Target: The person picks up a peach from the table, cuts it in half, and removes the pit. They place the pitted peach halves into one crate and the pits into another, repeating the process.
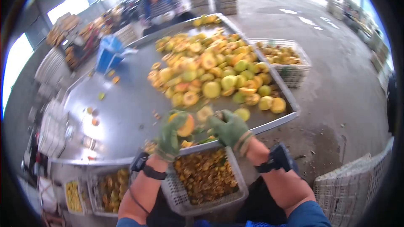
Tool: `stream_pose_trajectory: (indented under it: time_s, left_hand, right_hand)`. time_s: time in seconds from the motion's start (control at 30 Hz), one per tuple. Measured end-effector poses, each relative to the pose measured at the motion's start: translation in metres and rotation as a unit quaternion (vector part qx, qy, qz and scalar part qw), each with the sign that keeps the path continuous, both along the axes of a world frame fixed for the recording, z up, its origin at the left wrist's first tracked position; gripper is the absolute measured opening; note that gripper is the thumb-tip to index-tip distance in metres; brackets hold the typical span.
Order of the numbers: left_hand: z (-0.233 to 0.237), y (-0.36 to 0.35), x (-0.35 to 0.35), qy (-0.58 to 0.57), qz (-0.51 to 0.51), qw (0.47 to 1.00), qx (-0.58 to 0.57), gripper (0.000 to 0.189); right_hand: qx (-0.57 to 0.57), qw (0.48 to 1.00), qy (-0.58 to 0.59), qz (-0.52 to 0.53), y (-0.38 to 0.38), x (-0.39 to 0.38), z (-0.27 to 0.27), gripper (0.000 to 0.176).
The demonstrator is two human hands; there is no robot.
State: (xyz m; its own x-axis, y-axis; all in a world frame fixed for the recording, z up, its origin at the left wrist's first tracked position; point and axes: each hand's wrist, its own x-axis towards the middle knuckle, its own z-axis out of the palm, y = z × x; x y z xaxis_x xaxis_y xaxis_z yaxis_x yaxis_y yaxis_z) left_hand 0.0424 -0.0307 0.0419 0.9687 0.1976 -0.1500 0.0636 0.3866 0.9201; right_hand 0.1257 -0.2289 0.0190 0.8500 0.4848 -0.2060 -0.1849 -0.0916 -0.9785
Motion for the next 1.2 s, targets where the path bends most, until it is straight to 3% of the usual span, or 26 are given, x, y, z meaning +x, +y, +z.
stream_pose_trajectory:
  time_s: [0.07,0.13,0.2,0.23,0.27,0.33,0.37,0.43,0.53,0.67,0.77,0.83,0.97,1.2]
  left_hand:
    - [-0.014,0.006,-0.028,-0.033,0.006,0.998,0.05,0.027]
    - [-0.034,0.014,-0.048,-0.106,0.025,0.972,0.207,0.031]
    - [-0.053,0.023,-0.059,-0.204,0.061,0.86,0.463,0.038]
    - [-0.061,0.026,-0.06,-0.135,0.028,0.951,0.276,0.043]
    - [-0.067,0.028,-0.062,-0.059,0.039,0.995,0.069,0.049]
    - [-0.056,0.031,-0.065,-0.056,0.05,0.996,-0.045,0.053]
    - [-0.047,0.034,-0.074,-0.011,0.024,0.999,0.032,0.055]
    - [-0.053,0.03,-0.074,-0.063,0.036,0.997,0.029,0.051]
    - [-0.053,0.022,-0.081,-0.08,0.04,0.996,-0.008,0.051]
    - [-0.041,0.021,-0.095,-0.045,0.009,0.999,-0.004,0.054]
    - [-0.063,0.031,-0.096,-0.103,0.006,0.988,0.119,0.052]
    - [-0.06,0.028,-0.096,-0.097,0.012,0.989,0.114,0.049]
    - [-0.055,0.016,-0.095,-0.111,0.039,0.967,0.228,0.048]
    - [-0.042,-0.005,-0.09,-0.076,0.038,0.962,0.26,0.041]
  right_hand:
    - [-0.023,0.998,0.039,0.05,0.003,-0.014,0.031,0.038]
    - [-0.024,0.992,0.062,0.109,0.011,-0.031,0.044,0.037]
    - [-0.034,0.989,0.044,0.139,0.021,-0.041,0.041,0.036]
    - [-0.043,0.988,0.015,0.145,0.026,-0.048,0.035,0.036]
    - [-0.05,0.987,-0.013,0.15,0.028,-0.055,0.027,0.036]
    - [-0.089,0.977,-0.072,0.182,0.034,-0.061,0.011,0.034]
    - [-0.107,0.972,-0.087,0.192,0.034,-0.066,0.007,0.034]
    - [-0.108,0.968,-0.1,0.204,0.039,-0.077,0.014,0.036]
    - [-0.086,0.958,-0.216,0.17,0.048,-0.084,-0.003,0.033]
    - [-0.14,0.947,-0.218,0.189,0.05,-0.087,-0.004,0.034]
    - [-0.135,0.937,-0.259,0.193,0.049,-0.093,-0.015,0.033]
    - [-0.104,0.936,-0.283,0.182,0.048,-0.096,-0.018,0.032]
    - [-0.204,0.912,-0.306,0.18,0.043,-0.103,0.002,0.032]
    - [-0.239,0.897,-0.332,0.168,0.038,-0.109,-0.003,0.032]
